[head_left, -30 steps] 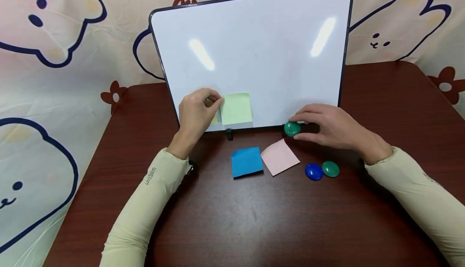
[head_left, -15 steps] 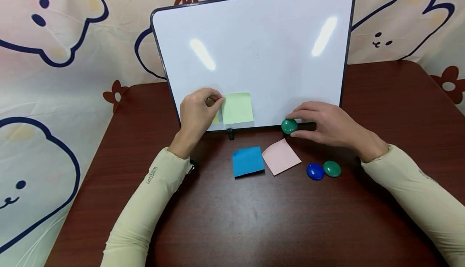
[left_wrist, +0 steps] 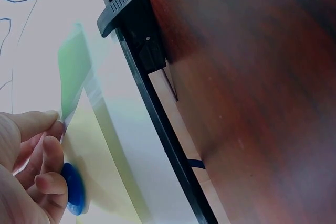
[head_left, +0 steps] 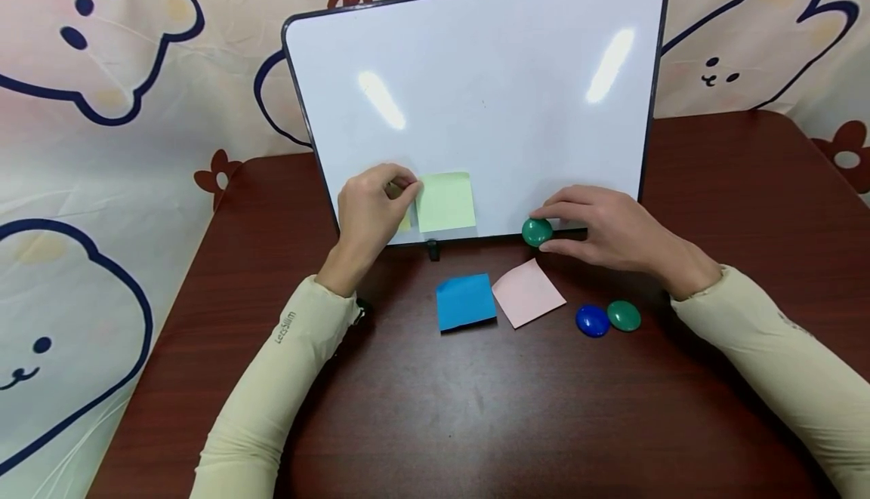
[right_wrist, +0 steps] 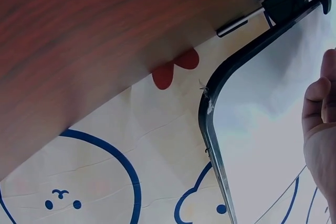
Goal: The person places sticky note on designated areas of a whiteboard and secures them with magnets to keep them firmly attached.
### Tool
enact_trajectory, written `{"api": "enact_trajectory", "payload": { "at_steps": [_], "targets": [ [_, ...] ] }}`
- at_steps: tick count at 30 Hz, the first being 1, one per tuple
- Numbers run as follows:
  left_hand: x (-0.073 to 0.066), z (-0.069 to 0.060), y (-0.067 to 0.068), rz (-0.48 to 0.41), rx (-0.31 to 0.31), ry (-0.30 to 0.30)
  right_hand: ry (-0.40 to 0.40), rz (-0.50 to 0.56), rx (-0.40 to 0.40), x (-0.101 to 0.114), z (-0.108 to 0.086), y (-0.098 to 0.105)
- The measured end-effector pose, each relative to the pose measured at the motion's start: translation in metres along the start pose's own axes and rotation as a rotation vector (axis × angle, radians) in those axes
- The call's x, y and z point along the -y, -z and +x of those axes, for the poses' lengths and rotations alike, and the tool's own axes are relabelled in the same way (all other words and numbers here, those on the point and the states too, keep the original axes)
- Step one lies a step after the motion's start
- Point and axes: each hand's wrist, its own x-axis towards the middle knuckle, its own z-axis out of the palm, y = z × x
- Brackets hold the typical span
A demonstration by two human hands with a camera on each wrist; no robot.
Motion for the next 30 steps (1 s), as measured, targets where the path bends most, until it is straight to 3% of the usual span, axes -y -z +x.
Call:
{"api": "enact_trajectory", "payload": {
  "at_steps": [30],
  "targets": [
    [-0.0007,-0.0001,0.0006,-0.001,0.012,0.019,0.017,0.003,-0.041,-0.0015,0.0094,-0.0027]
  ]
}}
